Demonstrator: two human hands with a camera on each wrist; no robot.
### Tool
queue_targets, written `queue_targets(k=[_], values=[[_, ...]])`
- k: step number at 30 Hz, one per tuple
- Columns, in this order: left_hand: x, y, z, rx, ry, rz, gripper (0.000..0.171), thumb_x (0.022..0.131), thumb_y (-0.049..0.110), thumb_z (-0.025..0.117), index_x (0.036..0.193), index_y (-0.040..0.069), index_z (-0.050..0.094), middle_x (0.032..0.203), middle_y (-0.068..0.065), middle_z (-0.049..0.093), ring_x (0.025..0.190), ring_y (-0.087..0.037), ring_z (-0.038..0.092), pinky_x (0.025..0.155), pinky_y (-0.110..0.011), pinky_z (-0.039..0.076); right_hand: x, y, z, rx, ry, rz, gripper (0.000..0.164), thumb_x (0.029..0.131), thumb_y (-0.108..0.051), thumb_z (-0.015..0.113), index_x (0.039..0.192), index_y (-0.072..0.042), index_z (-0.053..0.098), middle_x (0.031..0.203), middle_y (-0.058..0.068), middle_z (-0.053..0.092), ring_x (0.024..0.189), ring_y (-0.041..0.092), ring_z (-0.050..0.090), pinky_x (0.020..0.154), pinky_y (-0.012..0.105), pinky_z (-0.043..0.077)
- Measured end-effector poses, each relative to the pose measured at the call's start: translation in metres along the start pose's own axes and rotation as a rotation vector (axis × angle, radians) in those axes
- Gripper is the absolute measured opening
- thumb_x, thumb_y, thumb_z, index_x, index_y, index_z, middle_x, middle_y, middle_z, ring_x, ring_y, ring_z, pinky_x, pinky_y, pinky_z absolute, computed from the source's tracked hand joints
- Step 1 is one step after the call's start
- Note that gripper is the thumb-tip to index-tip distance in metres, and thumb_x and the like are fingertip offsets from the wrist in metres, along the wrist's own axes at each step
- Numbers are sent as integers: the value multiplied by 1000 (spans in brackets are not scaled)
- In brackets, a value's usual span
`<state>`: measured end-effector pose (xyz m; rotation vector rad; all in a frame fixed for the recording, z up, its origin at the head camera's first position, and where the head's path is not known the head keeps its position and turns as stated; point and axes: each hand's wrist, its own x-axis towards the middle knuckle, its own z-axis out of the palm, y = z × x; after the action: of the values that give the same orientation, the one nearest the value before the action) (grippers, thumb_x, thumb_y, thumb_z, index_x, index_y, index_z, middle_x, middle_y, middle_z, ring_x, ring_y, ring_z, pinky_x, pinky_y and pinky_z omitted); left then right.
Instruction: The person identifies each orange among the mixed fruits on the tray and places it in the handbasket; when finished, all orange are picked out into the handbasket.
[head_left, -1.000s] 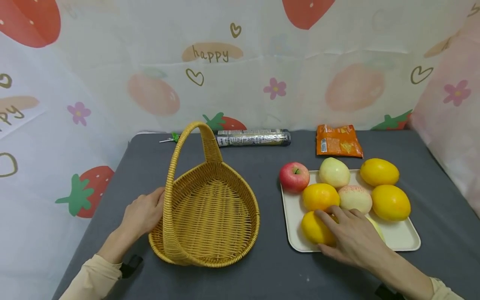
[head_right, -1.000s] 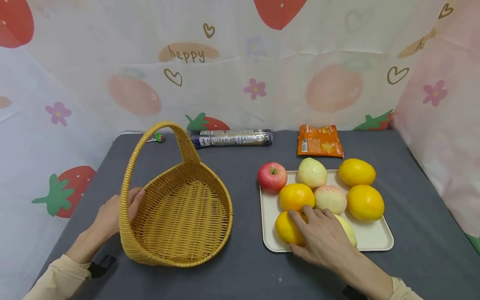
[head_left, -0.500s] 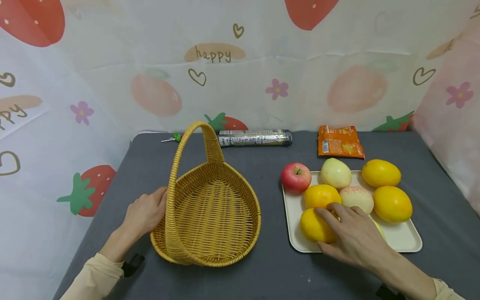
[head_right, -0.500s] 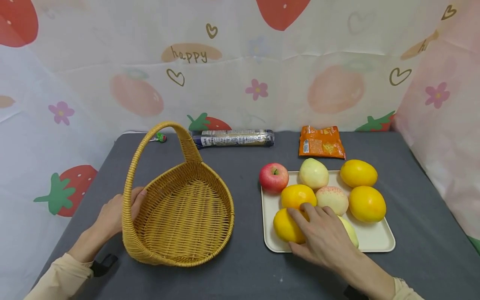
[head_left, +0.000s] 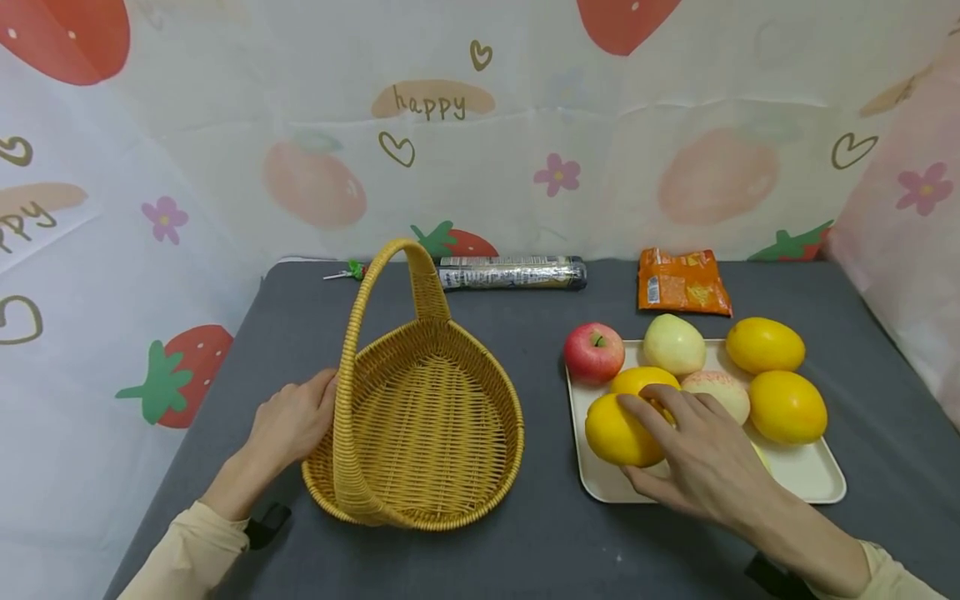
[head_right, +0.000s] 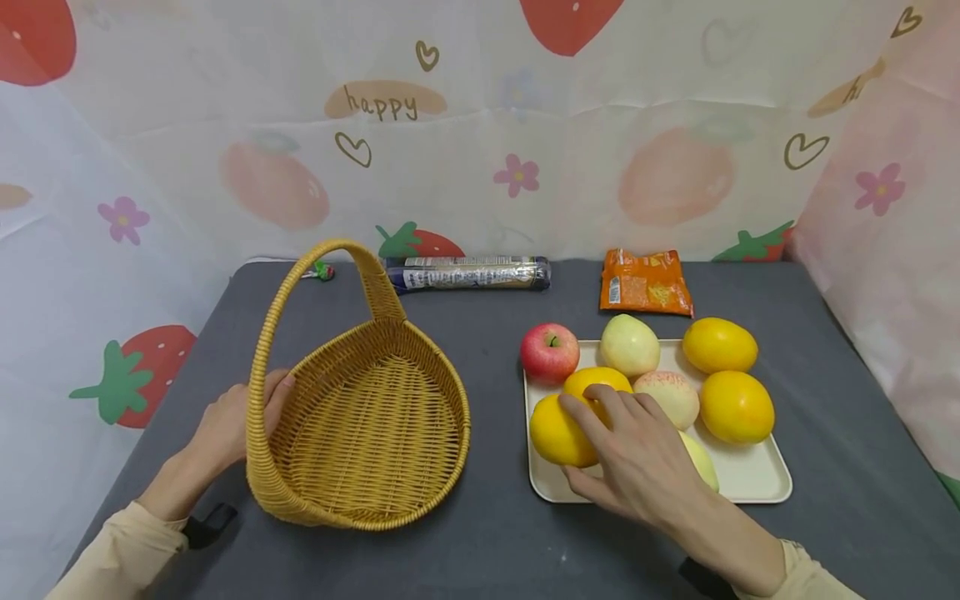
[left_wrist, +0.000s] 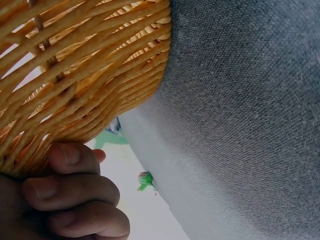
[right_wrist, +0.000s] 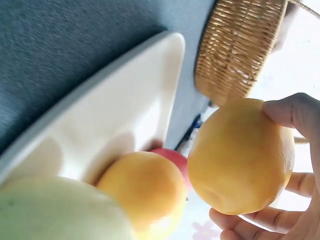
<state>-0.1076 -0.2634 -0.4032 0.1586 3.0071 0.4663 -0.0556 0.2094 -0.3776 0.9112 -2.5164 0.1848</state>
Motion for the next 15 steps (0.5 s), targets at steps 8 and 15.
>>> queue_targets(k=[8, 15], values=[[0, 1, -2, 2, -11, -7, 45, 108, 33, 28, 139, 8, 51, 99, -20, 68, 77, -33, 65, 56, -44, 47, 18, -5, -5, -6, 51, -44, 69, 93, -60, 27, 121, -7, 61, 104, 14, 61, 89, 27, 57, 74, 40, 45], [0, 1, -1, 2, -1, -3, 46, 108, 34, 27, 139, 9, 51, 100, -20, 68, 80, -35, 66, 57, -46, 47, 30, -11, -8, 16, 42, -65, 60, 90, -55, 41, 124, -9, 60, 110, 15, 62, 91, 30, 59, 79, 43, 47]])
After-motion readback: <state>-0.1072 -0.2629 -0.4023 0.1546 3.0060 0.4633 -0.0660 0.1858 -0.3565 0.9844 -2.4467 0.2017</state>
